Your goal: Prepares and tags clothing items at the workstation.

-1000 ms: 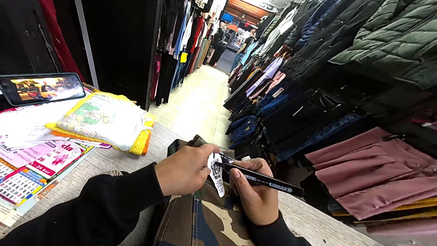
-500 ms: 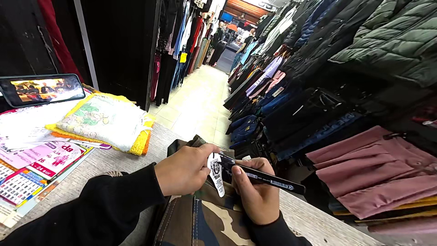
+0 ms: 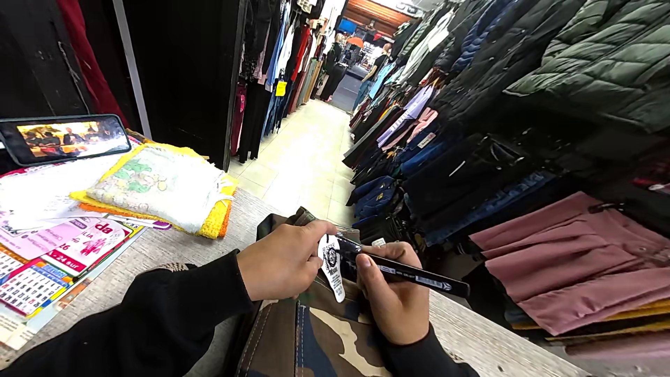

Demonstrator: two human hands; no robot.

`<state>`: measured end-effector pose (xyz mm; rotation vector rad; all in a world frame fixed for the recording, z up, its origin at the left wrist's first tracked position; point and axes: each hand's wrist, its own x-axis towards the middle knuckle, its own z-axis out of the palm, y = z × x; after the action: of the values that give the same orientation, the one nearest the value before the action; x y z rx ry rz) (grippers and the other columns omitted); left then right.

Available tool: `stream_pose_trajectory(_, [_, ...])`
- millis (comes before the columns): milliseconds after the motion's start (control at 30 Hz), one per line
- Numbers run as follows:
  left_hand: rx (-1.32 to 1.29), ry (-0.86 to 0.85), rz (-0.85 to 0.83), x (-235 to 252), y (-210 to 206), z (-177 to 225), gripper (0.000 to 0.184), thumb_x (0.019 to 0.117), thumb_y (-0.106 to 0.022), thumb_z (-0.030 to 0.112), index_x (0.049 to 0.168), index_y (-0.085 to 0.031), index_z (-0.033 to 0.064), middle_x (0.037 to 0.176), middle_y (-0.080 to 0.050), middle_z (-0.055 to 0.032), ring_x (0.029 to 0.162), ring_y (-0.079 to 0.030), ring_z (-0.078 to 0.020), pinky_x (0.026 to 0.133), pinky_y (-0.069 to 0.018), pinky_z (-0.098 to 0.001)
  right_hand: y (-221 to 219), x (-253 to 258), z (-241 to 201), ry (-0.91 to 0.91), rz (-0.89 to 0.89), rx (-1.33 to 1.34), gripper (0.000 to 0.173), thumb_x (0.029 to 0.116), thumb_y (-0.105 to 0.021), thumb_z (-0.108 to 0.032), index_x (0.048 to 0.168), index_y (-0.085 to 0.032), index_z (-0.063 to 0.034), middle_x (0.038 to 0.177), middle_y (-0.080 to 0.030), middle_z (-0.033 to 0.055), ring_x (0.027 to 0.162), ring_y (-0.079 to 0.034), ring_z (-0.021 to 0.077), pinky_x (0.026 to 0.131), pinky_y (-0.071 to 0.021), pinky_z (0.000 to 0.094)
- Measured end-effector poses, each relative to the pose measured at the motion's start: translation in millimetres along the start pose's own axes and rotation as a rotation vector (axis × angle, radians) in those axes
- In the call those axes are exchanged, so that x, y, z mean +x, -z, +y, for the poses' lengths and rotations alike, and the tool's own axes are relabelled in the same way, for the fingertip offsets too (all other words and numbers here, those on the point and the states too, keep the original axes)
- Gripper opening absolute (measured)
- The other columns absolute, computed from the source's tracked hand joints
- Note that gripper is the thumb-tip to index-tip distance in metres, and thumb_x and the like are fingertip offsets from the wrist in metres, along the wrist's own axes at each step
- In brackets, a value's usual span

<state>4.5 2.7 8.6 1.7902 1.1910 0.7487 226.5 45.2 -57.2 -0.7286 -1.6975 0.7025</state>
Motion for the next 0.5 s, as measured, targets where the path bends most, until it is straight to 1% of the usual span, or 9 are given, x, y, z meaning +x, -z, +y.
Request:
stream_pose_trajectory(100, [0.001, 0.002, -0.001, 0.3, 0.1, 0.3, 0.047, 0.1025, -0.057, 0.005, 0.148, -0.048, 0.0167, 0.076, -0.065, -0.0053, 0.043, -0.054, -0.0095, 0.043, -0.0504, -0.0251, -0.3, 0.0, 1.0, 0.034, -0.073, 0.064, 0.017, 0.0943, -0.071, -0.016, 0.105, -0.059, -0.0113, 0.075, -0.066, -0.0008, 0.055, -0.059, 0.0057, 0.051, -0.0524, 0.0208])
stream_pose_trajectory(200, [-0.013, 0.014, -0.008, -0.1, 0.1, 1.1, 0.048, 0.1026, -0.056, 0.004, 0.148, -0.047, 0.0167, 0.076, -0.065, -0.0057, 0.043, -0.053, -0.0095, 0.043, -0.0496, -0.0248, 0.6, -2.0, 1.0, 0.053, -0.090, 0.060, 0.015, 0.0922, -0.072, -0.017, 0.100, -0.061, -0.0118, 0.080, -0.065, -0.0026, 0.056, -0.058, 0.0034, 0.051, -0.0526, 0.0197])
stream_pose_trajectory(300, [-0.010, 0.005, -0.014, 0.4, 0.3, -0.2, 0.049, 0.1025, -0.056, 0.004, 0.148, -0.047, 0.0167, 0.076, -0.064, -0.0056, 0.043, -0.053, -0.0094, 0.043, -0.0495, -0.0247, 1.1, -2.1, 0.1, 0.048, -0.051, 0.029, 0.012, 0.0891, -0.071, -0.013, 0.094, -0.060, -0.0116, 0.074, -0.064, -0.0032, 0.051, -0.055, 0.0025, 0.046, -0.0493, 0.0186])
stream_pose_trajectory(367, [-0.009, 0.006, -0.017, 0.7, 0.4, -0.3, 0.048, 0.1025, -0.056, 0.004, 0.148, -0.047, 0.0165, 0.076, -0.064, -0.0054, 0.043, -0.053, -0.0094, 0.043, -0.0497, -0.0248, 0.6, -1.4, 0.2, 0.033, -0.014, -0.003, 0.010, 0.0885, -0.069, -0.011, 0.093, -0.059, -0.0104, 0.071, -0.064, -0.0023, 0.049, -0.054, 0.0040, 0.044, -0.0476, 0.0198])
stream_pose_trajectory(500, [-0.001, 0.000, -0.008, 0.5, 0.2, -0.5, 0.047, 0.1026, -0.057, 0.004, 0.147, -0.048, 0.0162, 0.078, -0.067, -0.0054, 0.043, -0.053, -0.0091, 0.043, -0.0496, -0.0247, -0.6, 0.7, 0.2, 0.017, -0.004, -0.017, 0.014, 0.0920, -0.068, -0.013, 0.101, -0.058, -0.0086, 0.073, -0.064, -0.0006, 0.051, -0.057, 0.0071, 0.047, -0.0506, 0.0221])
